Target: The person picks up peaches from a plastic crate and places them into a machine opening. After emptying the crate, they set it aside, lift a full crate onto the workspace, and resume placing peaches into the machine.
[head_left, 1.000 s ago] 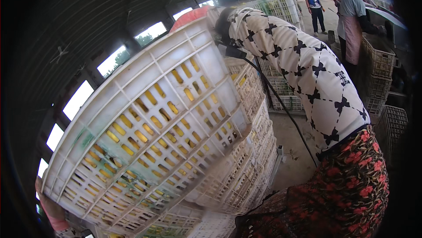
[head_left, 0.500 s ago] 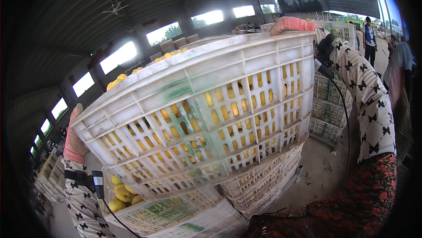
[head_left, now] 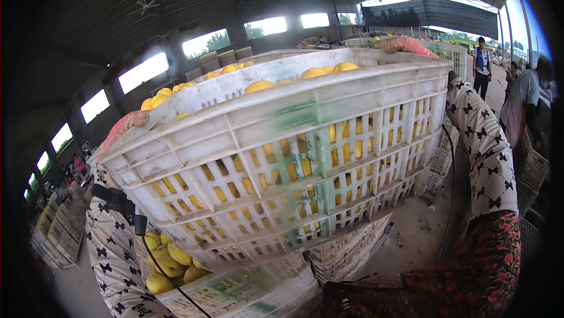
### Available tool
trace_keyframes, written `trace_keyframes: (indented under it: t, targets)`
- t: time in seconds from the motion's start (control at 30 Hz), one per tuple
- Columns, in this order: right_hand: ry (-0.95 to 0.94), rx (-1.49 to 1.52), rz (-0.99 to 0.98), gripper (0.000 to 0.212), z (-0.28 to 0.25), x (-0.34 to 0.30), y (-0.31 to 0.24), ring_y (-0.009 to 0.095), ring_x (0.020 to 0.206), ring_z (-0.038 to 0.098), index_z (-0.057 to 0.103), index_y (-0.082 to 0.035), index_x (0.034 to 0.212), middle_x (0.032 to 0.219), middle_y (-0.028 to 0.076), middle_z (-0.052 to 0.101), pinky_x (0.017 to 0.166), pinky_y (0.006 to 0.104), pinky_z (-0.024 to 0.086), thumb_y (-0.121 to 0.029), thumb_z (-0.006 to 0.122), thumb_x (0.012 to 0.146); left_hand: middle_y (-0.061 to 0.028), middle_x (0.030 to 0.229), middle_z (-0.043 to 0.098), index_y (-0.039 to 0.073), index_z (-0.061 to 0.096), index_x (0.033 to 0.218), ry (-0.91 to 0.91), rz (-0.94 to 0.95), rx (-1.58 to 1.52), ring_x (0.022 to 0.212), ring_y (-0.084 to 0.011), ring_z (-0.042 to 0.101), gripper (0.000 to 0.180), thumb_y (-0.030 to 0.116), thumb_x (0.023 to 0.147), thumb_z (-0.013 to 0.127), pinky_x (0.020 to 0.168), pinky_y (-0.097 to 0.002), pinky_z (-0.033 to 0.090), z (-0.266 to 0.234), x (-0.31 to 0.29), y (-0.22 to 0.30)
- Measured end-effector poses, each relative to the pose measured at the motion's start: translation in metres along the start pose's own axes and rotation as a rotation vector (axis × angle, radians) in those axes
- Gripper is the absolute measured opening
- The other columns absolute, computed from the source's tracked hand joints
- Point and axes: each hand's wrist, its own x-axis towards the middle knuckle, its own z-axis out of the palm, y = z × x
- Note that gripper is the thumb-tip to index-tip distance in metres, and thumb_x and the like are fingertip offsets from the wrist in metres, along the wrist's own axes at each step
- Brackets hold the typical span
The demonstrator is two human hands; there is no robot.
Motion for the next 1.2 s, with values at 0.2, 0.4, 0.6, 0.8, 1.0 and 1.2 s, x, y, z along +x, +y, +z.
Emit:
trace_keyframes:
  t: [0.2,0.4,0.6,0.8,1.0,1.2]
  targets:
    - [0.106,0.028,0.003,0.038,0.010,-0.057,0.002,0.022,0.102,0.063,0.060,-0.004,0.119,0.113,0.014,0.064,0.089,0.0350,0.052,-0.028,0.066,0.090,-0.0114,0.104,0.065,0.006,0.051,0.132,-0.058,0.046,-0.003,0.075,-0.0176,0.064,0.052,0.038,0.092,0.060,0.064,-0.0307,0.056,0.024,-0.021,-0.021]
    - [0.218,0.026,0.055,0.038,0.025,-0.124,-0.022,0.023,0.100,0.063,0.059,-0.004,0.118,0.112,0.014,0.064,0.088,0.0359,0.052,-0.029,0.066,0.090,-0.0105,0.102,0.065,0.007,0.050,0.133,-0.191,0.096,-0.038,0.073,-0.0167,0.063,0.053,0.038,0.092,0.060,0.063,-0.0302,0.056,0.043,-0.032,-0.043]
    - [0.303,0.077,0.088,0.039,0.037,-0.158,-0.027,0.024,0.099,0.064,0.059,-0.004,0.118,0.112,0.015,0.064,0.088,0.0368,0.053,-0.030,0.065,0.090,-0.0096,0.100,0.065,0.008,0.049,0.134,-0.314,0.073,-0.077,0.071,-0.0157,0.062,0.053,0.038,0.092,0.060,0.061,-0.0296,0.055,0.073,-0.013,-0.063]
    - [0.494,0.346,-0.121,0.033,0.053,-0.152,-0.030,0.019,0.093,0.065,0.057,-0.003,0.118,0.107,0.013,0.065,0.084,0.0308,0.055,-0.019,0.066,0.090,-0.0087,0.097,0.064,0.009,0.048,0.135,-0.362,0.076,-0.058,0.069,-0.0148,0.061,0.054,0.038,0.092,0.060,0.060,-0.0290,0.054,0.085,-0.010,-0.041]
    - [0.197,0.902,-0.088,0.041,0.039,-0.187,0.016,0.015,0.094,0.062,0.050,-0.001,0.125,0.110,0.012,0.061,0.081,0.0263,0.054,-0.018,0.062,0.091,-0.0078,0.095,0.064,0.010,0.047,0.136,-0.331,0.087,-0.020,0.067,-0.0139,0.060,0.054,0.038,0.092,0.059,0.058,-0.0285,0.054,0.092,-0.049,-0.039]
    - [0.523,0.604,0.034,0.052,0.066,-0.194,-0.059,0.019,0.088,0.062,0.051,0.001,0.126,0.109,0.013,0.060,0.085,0.0306,0.050,-0.031,0.066,0.089,-0.0069,0.092,0.063,0.011,0.046,0.137,-0.333,0.137,-0.015,0.065,-0.0130,0.059,0.055,0.038,0.092,0.059,0.057,-0.0279,0.053,0.078,-0.076,-0.028]
